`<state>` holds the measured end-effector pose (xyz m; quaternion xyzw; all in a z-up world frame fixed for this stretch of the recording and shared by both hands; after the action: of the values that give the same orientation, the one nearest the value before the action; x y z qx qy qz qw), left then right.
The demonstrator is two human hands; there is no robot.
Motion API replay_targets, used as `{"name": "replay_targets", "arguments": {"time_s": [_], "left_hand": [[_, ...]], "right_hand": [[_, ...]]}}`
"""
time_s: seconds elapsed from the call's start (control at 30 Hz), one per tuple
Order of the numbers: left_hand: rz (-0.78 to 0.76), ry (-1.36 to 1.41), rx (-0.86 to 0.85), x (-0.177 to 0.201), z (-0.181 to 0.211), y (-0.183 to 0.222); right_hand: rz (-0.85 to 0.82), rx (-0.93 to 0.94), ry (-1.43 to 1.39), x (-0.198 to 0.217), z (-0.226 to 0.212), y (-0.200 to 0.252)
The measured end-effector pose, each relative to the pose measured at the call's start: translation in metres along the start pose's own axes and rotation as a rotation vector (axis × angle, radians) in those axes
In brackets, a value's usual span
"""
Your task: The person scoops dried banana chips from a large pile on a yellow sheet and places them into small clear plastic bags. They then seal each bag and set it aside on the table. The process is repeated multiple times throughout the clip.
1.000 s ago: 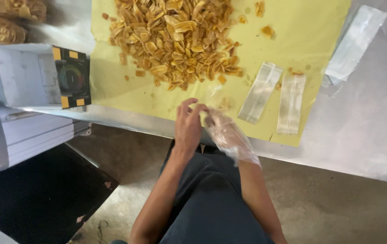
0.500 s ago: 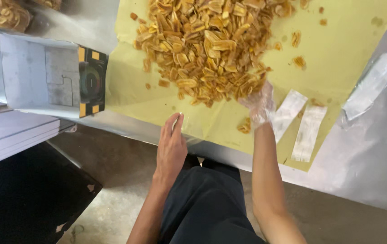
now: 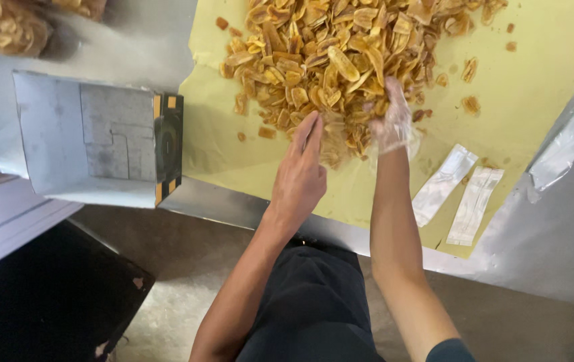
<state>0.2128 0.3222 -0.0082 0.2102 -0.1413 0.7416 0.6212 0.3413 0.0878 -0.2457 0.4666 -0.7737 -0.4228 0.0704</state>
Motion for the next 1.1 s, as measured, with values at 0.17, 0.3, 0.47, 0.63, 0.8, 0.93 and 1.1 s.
{"name": "replay_targets", "arguments": {"time_s": [0.17,0.3,0.47,0.63,0.8,0.93,1.1], "left_hand": [[-0.010,-0.052,-0.059,-0.013,0.017,-0.030],[-0.053,-0.070,-0.052,-0.036,0.027,-0.044],[-0.035,-0.041,-0.119,-0.048,0.041,-0.053],[-0.032,0.026,-0.096,-0.056,0.039,-0.051],[0.013,0.043,-0.124,-0.057,0.040,-0.051],[0.006,0.123,-0.097,-0.046,0.041,-0.047],[-0.076,0.230,0.108,-0.043,0.031,-0.045]], "right_hand": [[-0.202,0.116,-0.172,-0.010,-0.055,0.077],[-0.241,0.219,-0.306,-0.040,-0.091,0.162],[-0.056,0.718,0.120,-0.075,-0.112,0.217],[-0.113,0.933,0.575,-0.103,-0.120,0.248],[-0.252,1.075,1.004,-0.126,-0.127,0.274],[-0.459,1.162,1.231,-0.147,-0.139,0.294],[-0.703,1.062,1.225,-0.145,-0.155,0.301]]}}
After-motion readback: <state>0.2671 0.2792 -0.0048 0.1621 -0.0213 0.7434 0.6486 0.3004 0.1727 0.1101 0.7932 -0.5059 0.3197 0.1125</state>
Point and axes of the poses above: each hand's wrist, its own y-axis away from the middle knuckle, its own x-axis out of the back of the hand, z = x × y, the point moved 8 cm from there along -y, towards the middle knuckle, and after that the axes turned 6 degrees about z, right-handed, at the moved point
